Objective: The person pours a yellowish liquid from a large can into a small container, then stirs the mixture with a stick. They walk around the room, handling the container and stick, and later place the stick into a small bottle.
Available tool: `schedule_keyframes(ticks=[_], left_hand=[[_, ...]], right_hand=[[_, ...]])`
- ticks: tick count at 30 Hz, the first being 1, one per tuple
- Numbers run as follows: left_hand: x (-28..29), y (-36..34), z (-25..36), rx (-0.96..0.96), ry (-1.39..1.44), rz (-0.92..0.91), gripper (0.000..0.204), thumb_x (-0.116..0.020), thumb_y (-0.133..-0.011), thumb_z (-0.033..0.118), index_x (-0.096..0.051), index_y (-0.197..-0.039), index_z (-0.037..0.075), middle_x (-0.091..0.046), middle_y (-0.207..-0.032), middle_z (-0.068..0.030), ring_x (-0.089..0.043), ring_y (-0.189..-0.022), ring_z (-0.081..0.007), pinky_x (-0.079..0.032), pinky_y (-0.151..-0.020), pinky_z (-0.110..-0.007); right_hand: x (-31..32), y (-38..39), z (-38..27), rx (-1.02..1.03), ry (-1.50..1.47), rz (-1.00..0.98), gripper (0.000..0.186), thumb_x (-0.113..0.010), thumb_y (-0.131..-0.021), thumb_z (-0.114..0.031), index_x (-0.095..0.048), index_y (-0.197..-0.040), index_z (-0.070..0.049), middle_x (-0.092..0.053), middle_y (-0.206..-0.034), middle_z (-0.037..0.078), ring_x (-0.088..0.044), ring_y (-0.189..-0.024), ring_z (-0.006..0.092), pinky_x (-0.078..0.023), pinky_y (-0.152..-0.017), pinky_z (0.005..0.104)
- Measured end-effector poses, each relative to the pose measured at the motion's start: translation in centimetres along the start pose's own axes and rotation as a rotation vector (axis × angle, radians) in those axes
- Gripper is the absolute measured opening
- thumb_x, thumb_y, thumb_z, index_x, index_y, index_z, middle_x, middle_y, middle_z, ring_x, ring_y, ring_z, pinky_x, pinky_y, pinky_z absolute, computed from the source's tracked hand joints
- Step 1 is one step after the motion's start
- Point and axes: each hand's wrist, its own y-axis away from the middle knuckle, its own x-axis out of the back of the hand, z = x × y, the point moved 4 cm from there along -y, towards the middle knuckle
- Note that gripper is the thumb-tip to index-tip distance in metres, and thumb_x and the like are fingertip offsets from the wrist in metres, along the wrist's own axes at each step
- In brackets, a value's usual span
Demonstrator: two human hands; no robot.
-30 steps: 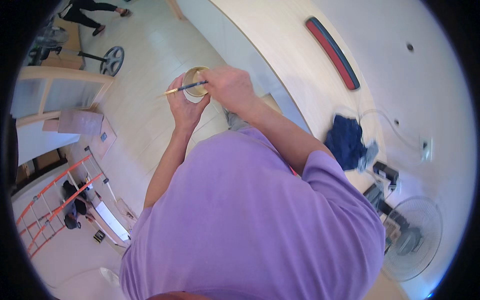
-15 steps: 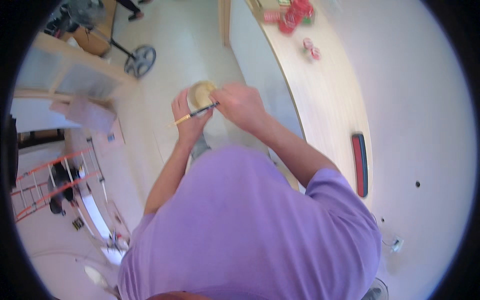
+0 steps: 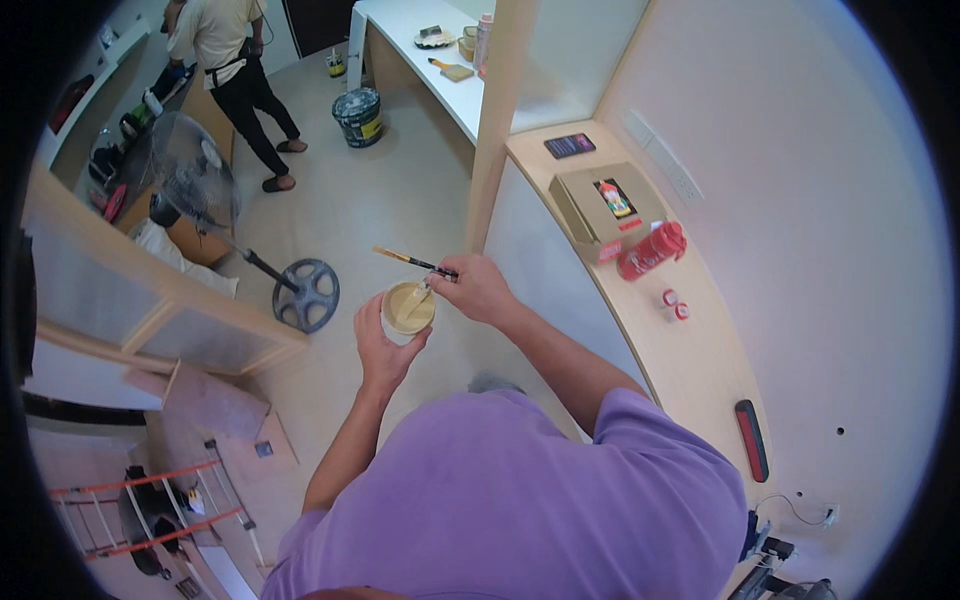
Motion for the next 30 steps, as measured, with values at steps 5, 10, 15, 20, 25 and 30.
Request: schedule_keyframes(ticks=[5,10,15,20,25,30], left_hand=[[-0.7,-8.6,-5.8,0.013,0.02,0.008,0.09,-0.098,-0.068,0.026,-0.053,-0.143,0.003,-0.061,-0.135,-0.0169,-0.054,-0.128,-0.0385,-0.043,-0.11,-0.051],[-1.9,-19.1,-13.1,0.022,-0.114,0.056,0.091,-0.098,-0.069,0.031,-0.054,-0.142,0.002,-0.061,-0.13,-0.0191,-0.055,-0.123,-0.0401,-0.043,-0.106,-0.052],[-2.8,-30.7,-16.9,-0.011,-0.201,0.071,0.091,-0.097,-0.07,0.034,-0.053,-0.143,0.001,-0.06,-0.129,-0.0205,-0.055,-0.119,-0.0412,-0.044,-0.104,-0.052],[-4.9,-41.4,-19.6,0.039,-0.103,0.017,0.089,-0.097,-0.073,0.03,-0.053,-0.145,0.002,-0.06,-0.133,-0.0192,-0.055,-0.126,-0.0401,-0.044,-0.108,-0.05],[-11.0,-50.9,-24.8,-0.054,0.044,-0.135,0.088,-0.096,-0.075,0.028,-0.053,-0.147,0.002,-0.06,-0.138,-0.0166,-0.054,-0.13,-0.0375,-0.043,-0.112,-0.049],[-18.3,-59.7,-29.0,-0.158,0.184,-0.366,0.087,-0.095,-0.075,0.028,-0.053,-0.148,0.005,-0.06,-0.14,-0.0174,-0.052,-0.133,-0.0378,-0.041,-0.113,-0.049]], right_hand=[[-2.6,-11.4,1.2,0.003,-0.096,-0.038,0.038,-0.075,-0.094,-0.037,-0.075,-0.093,0.001,-0.061,-0.065,0.017,-0.057,-0.059,0.0277,-0.046,-0.06,0.0435],[-3.8,-24.8,1.9,0.069,-0.113,-0.019,0.039,-0.073,-0.095,-0.039,-0.074,-0.091,0.0,-0.061,-0.065,0.018,-0.057,-0.059,0.0295,-0.047,-0.06,0.0437],[-1.9,-37.8,1.1,0.198,-0.15,0.032,0.043,-0.076,-0.094,-0.04,-0.072,-0.09,0.003,-0.058,-0.064,0.019,-0.051,-0.057,0.0278,-0.045,-0.059,0.0419],[0.5,-47.3,1.0,0.128,-0.069,0.021,0.043,-0.074,-0.094,-0.044,-0.077,-0.092,-0.001,-0.067,-0.073,0.02,-0.066,-0.067,0.0345,-0.051,-0.066,0.0465],[2.3,-53.2,6.4,-0.035,-0.252,0.354,0.046,-0.078,-0.094,-0.046,-0.076,-0.112,-0.004,-0.072,-0.078,0.013,-0.068,-0.07,0.0257,-0.053,-0.067,0.0413],[5.5,-52.5,11.8,-0.43,-0.371,0.646,0.046,-0.075,-0.1,-0.045,-0.071,-0.123,-0.005,-0.069,-0.082,0.006,-0.061,-0.073,0.0132,-0.049,-0.065,0.0321]])
